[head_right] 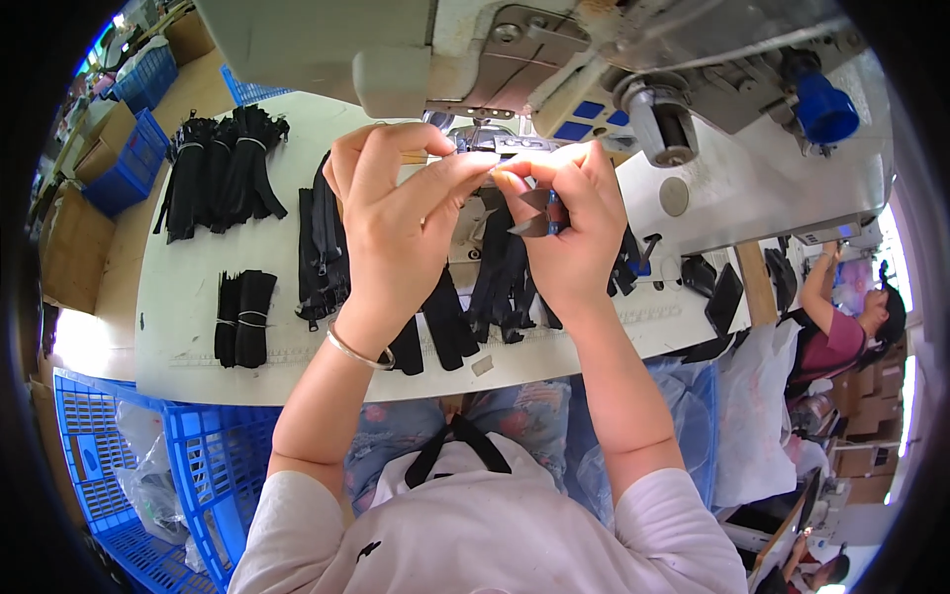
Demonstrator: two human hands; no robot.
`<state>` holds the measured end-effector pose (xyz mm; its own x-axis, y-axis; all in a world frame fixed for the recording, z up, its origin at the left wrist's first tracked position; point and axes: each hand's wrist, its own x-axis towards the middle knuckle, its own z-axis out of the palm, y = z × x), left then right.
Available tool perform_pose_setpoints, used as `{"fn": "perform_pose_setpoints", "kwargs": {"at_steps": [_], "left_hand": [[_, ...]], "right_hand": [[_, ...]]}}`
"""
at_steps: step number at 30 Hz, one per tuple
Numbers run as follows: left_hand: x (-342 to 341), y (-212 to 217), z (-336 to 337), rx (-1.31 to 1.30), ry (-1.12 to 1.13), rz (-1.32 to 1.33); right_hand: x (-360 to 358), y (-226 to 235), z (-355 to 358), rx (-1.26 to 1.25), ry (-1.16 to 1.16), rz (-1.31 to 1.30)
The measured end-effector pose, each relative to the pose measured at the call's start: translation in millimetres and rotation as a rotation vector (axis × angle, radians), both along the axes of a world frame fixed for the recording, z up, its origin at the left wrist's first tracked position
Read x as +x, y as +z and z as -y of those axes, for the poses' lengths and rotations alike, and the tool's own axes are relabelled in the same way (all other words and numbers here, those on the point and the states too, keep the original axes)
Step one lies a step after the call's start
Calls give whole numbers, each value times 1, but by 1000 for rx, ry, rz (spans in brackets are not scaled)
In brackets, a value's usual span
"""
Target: Sewing and assembling zipper components using an industrial sewing machine.
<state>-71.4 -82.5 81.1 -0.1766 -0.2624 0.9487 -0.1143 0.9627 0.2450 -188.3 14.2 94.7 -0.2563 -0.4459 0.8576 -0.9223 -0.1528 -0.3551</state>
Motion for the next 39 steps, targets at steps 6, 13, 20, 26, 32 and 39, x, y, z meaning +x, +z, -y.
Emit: {"fn": "perform_pose_setpoints", "kwargs": {"at_steps": [6,13,20,26,32,39], "left_hand": [[-4,-4,5,219,-158,-167],[-11,-10,7,279,-186,-199],[-11,-6,1,466,-211,-231],[-11,-5,-1,475,-212,-231],[-11,-5,0,477,-223,-239],[-10,-5,1,464,-179,-209]], "right_hand": [[-4,1,11,-9,-23,3],[-4,1,16,74,-97,211],[-4,0,18,49,-106,171],[-4,-2,18,45,-105,189],[-4,-3,18,41,-88,200],[-5,-4,18,31,-86,215]]}}
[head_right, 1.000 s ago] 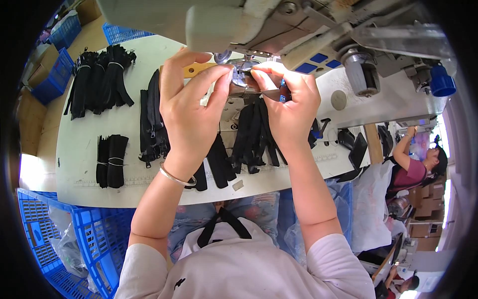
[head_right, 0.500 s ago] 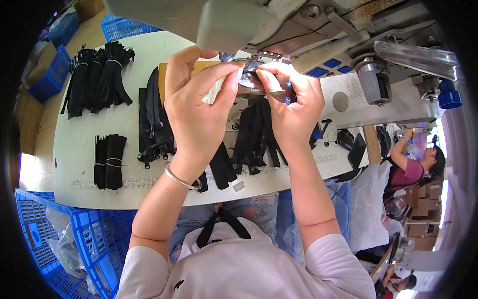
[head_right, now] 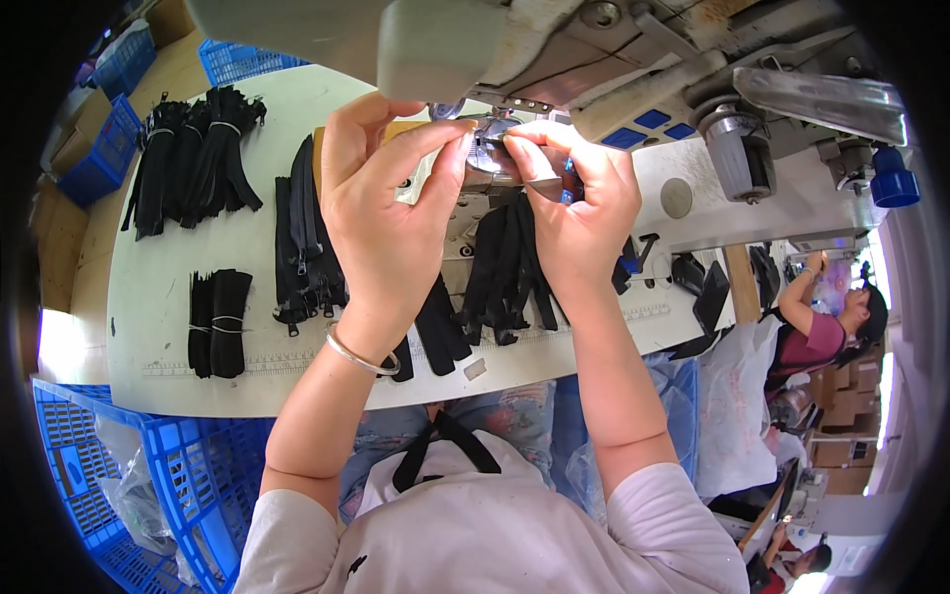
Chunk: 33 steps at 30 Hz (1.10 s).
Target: Sewing and assembling zipper components using an industrial sewing machine.
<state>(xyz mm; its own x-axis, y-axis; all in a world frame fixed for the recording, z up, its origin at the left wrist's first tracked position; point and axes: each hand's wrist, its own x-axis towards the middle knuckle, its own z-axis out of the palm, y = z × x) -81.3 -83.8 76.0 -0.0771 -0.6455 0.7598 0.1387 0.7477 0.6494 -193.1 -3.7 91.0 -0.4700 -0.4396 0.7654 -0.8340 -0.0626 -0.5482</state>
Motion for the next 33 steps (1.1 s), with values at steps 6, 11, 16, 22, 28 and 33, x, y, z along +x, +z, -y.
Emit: {"fn": "perform_pose_setpoints", "kwargs": {"at_steps": [6,11,16,22,28,33], "left_hand": [[-2,-3,3,-121,29,-5],[-2,-1,-1,4,-28,-7],[-2,-3,2,-63,-15,-17],[-4,-6,1,-170,25,-7],[4,-7,6,-147,53,-56],[11,-5,20,91,-325,56]], "right_hand": [[0,0,0,7,-7,-19],[4,4,-1,47,-22,-53],[11,16,-1,142,-74,-331],[12,17,-4,198,-104,-311],[11,7,-16,-4,-48,-47],[22,-15,-68,54,336,247]]}}
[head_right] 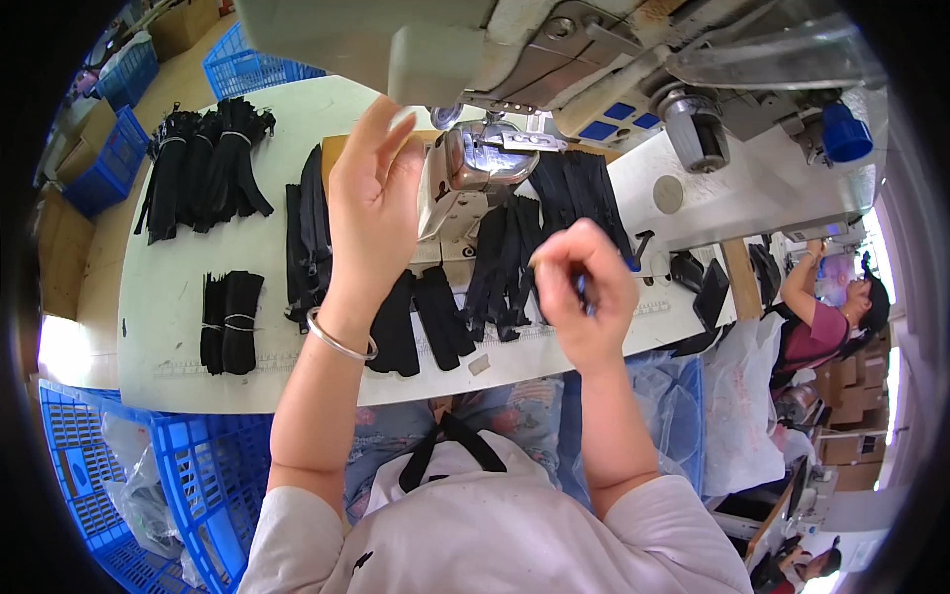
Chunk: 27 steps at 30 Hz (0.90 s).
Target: Sewing and assembling zipper components using an industrial sewing machine.
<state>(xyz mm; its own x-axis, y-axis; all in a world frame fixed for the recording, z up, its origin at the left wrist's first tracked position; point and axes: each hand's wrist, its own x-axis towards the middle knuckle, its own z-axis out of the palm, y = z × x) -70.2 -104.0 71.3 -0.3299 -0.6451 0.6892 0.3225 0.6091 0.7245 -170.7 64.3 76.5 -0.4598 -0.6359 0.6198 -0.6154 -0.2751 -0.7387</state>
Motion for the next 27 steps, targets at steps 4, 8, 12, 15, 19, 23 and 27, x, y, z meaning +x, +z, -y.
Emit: {"fn": "perform_pose_setpoints", "kwargs": {"at_steps": [4,8,12,15,19,23,27], "left_hand": [[4,4,-3,109,-124,-98],[9,4,-30,212,-228,-132],[11,-1,-44,66,30,-23],[32,4,-68,159,-6,226],[31,-3,-70,477,-183,205],[20,-14,-69,504,-209,230],[14,-11,-72,497,-194,174]], "right_hand": [[12,-12,-18,141,148,-3],[31,-7,-19,192,373,-146],[36,-4,-15,280,453,-168],[34,6,-18,339,513,-206],[17,12,-12,437,458,-276],[-12,24,24,110,-39,-131],[-24,38,47,41,-267,-393]]}}
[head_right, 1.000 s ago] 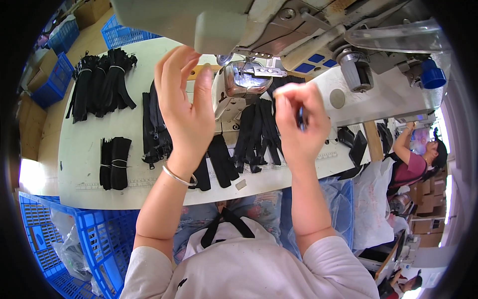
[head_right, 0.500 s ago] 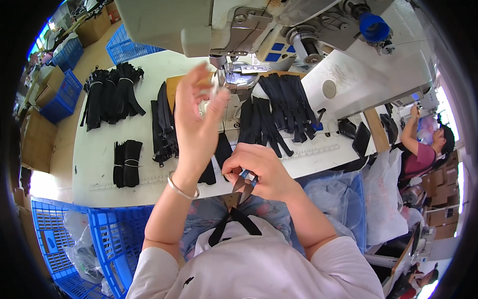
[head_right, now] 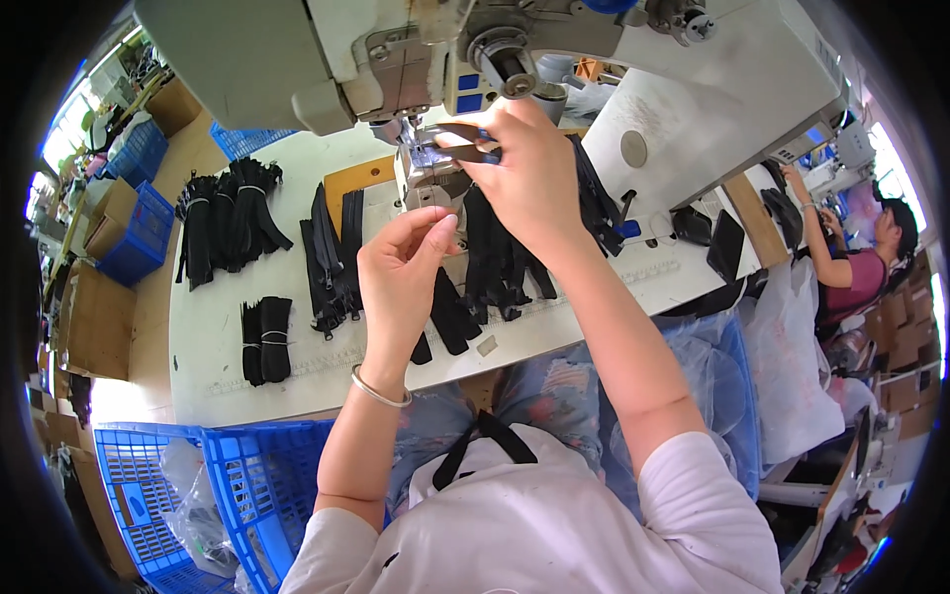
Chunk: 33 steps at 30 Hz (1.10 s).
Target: Sewing and assembling zipper components using an industrial sewing machine.
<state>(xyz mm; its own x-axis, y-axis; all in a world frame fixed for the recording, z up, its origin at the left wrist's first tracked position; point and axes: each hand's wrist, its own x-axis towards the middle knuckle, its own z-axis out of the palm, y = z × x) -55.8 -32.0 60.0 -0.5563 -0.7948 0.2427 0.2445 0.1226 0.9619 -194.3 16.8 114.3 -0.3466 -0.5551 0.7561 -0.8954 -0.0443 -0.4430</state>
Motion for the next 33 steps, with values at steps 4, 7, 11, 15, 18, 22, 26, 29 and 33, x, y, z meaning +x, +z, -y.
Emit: {"fn": "perform_pose_setpoints", "kwargs": {"at_steps": [4,7,11,15,18,22,26,29,33], "left_hand": [[0,4,-1,12,-40,80],[-3,-2,-3,-2,-44,77],[-2,-4,-3,30,-71,81],[2,-5,-1,87,-89,64],[2,-4,-2,94,-95,42],[3,-3,-4,86,-79,18],[1,-3,-7,62,-73,31],[1,-7,-8,20,-71,64],[1,-6,-14,-101,-37,194]], "right_hand": [[2,4,9,154,-175,-173],[-2,6,13,124,-127,-289],[-6,8,15,206,-55,-218],[-20,2,14,229,10,-80],[-26,-1,17,182,47,-101],[-14,14,16,378,-98,-193],[-26,11,20,308,-69,-330],[-23,11,21,430,-123,-362],[-20,5,20,281,-138,-279]]}}
